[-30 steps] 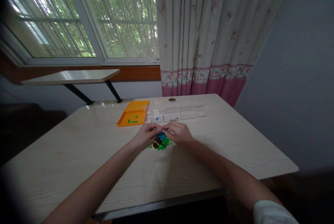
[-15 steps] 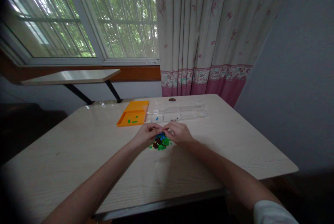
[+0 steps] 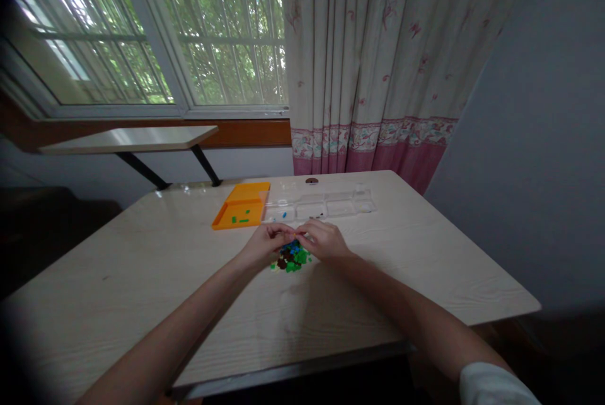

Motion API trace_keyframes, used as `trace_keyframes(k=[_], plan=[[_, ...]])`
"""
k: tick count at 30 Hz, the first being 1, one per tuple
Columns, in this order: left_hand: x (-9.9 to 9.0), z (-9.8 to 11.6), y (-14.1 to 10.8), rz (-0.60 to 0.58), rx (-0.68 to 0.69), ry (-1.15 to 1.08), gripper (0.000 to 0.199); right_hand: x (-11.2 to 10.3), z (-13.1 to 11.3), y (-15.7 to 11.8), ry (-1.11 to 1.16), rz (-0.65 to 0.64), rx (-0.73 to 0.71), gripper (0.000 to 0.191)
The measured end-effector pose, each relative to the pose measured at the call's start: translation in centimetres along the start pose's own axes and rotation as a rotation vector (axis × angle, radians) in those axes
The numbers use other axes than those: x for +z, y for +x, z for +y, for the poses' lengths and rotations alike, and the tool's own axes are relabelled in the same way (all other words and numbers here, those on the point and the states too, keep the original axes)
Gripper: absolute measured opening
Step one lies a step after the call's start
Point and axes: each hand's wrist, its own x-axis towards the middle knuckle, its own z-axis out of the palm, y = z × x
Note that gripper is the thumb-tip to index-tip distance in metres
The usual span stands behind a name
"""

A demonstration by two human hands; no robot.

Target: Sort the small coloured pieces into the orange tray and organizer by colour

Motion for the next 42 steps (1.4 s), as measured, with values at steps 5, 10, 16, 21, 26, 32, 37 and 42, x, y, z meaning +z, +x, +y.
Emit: trace_keyframes(k=[5, 10, 16, 21, 26, 32, 37, 42], plan=[[0.1, 0.2, 0.0, 0.022, 0.011, -0.003, 0.033, -0.1, 0.4, -0.1, -0.059, -0.043, -0.028, 0.014], [0.2, 0.4, -0.2, 0.027, 0.006, 0.033, 0.033, -0.2, 0.5, -0.1, -0.112, -0.068, -0.048, 0.015], [0.0, 0.8, -0.1, 0.033, 0.013, 0.021, 0.028, -0.5, 0.3, 0.2, -0.033, -0.027, -0.001, 0.014], [-2.4, 0.8, 0.7, 0.189, 0.013, 0.269, 0.021, -1.9, 0.5, 0.9, 0.045, 0.121, 0.172, 0.013], [-5.8, -0.3, 1.8, 0.273, 0.079, 0.442, 0.018, -4.1, 0.8, 1.6, 0.055, 0.289, 0.245, 0.012], [-5.7, -1.1, 1.7, 0.153, 0.037, 0.4, 0.018, -5.4, 1.0, 2.0, 0.077, 0.419, 0.225, 0.009], [-5.1, -1.7, 1.4, -0.088, 0.019, 0.395, 0.014, -5.3, 1.0, 2.0, 0.1, 0.431, 0.173, 0.005], [-5.2, -1.5, 1.3, -0.083, -0.013, 0.432, 0.014, -5.3, 0.8, 2.0, 0.088, 0.429, 0.164, 0.004]])
